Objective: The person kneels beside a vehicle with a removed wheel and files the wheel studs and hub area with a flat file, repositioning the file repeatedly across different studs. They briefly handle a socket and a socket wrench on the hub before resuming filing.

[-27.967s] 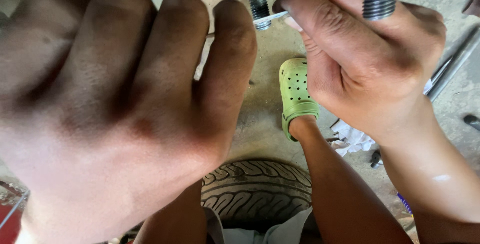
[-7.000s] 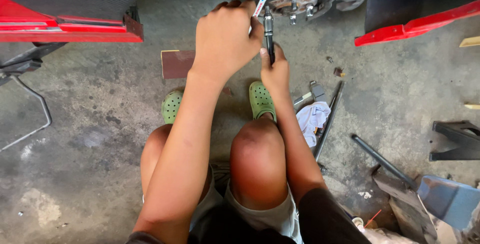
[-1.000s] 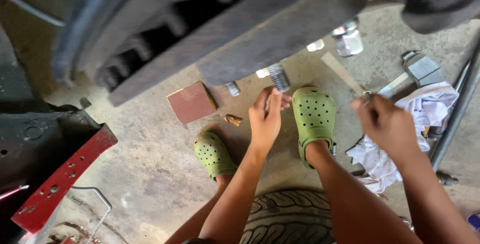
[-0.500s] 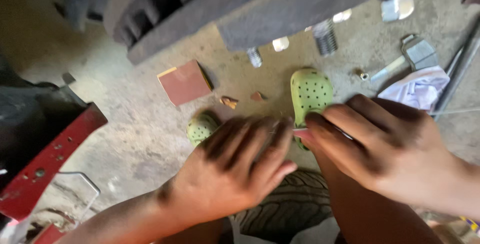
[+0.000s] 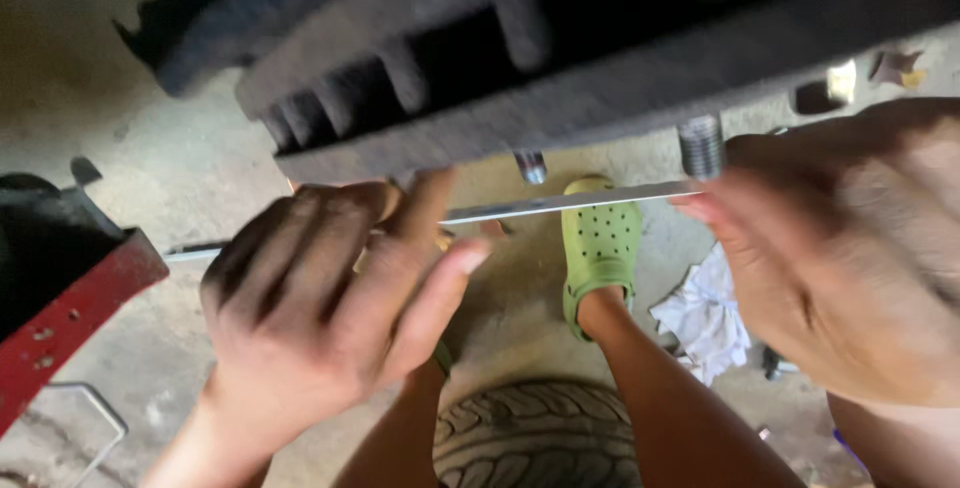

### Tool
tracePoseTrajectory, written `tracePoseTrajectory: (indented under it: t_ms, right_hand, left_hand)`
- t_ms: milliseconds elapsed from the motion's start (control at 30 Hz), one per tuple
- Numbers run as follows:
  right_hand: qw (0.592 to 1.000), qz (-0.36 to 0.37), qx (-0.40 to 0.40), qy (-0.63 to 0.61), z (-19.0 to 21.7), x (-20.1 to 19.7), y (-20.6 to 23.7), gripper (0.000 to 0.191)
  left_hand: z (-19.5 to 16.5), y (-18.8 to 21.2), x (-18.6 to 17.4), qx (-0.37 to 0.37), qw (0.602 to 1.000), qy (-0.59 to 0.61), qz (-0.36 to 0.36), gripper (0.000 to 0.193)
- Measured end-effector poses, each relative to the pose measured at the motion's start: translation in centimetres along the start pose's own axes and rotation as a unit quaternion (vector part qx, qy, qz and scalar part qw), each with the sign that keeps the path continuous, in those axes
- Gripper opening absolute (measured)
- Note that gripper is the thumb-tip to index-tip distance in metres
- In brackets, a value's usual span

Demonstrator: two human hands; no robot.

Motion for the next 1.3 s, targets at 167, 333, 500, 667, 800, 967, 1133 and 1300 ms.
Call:
tracePoseTrajectory:
  t_ms: [167, 333, 500, 667, 800, 967, 1133, 1300]
  right_hand:
    - [0.993, 0.076, 0.081, -0.035, -1.8, 0.8, -0.3, 0.028]
    - [0.992, 0.023, 0.121, -0.001, -1.7, 0.5, -0.5, 0.021]
    - [0.995, -0.057, 0.059, 0.051, -0.3, 0.1, -0.9, 0.020]
    - [0.992, -0.082, 0.050, 0.079, 0.2, 0.0, -1.5, 0.021]
    - [0.992, -0.088, 0.044, 0.073, 0.2, 0.1, -1.6, 0.021]
    - [0.991, -0.072, 0.032, 0.109, 0.5, 0.4, -1.4, 0.022]
    - [0.992, -0.082, 0.056, 0.079, -0.1, 0.7, -1.6, 0.023]
    - [0.991, -0.112, -0.006, 0.074, 0.0, 1.0, -1.7, 0.023]
  left_hand:
    - [0.5, -0.7, 0.5, 0.020, 1.000, -0.004, -0.024, 0.020]
    - [0.6, -0.5, 0.3, 0.034, 0.999, -0.002, -0.040, 0.022]
    - [0.7, -0.4, 0.2, 0.022, 0.999, 0.011, -0.041, 0.020]
    - [0.5, -0.4, 0.2, 0.020, 0.999, 0.008, -0.034, 0.020]
    - [0.3, -0.5, 0.3, 0.026, 0.999, -0.022, -0.035, 0.020]
    - [-0.1, -0.2, 0.2, 0.054, 0.996, -0.055, -0.054, 0.020]
    - [0.0, -0.5, 0.3, 0.050, 0.996, -0.049, -0.052, 0.017]
    - [0.7, -0.3, 0.1, 0.047, 0.994, -0.075, -0.063, 0.016]
Point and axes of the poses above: each hand's wrist, its own y-axis away from the middle knuckle, its own x-axis out of the palm, z = x × y, the point moved 8 cm from there along -y, towards the middle knuckle, and after that the axes turned 14 degrees about -x, right-handed, at the moved point
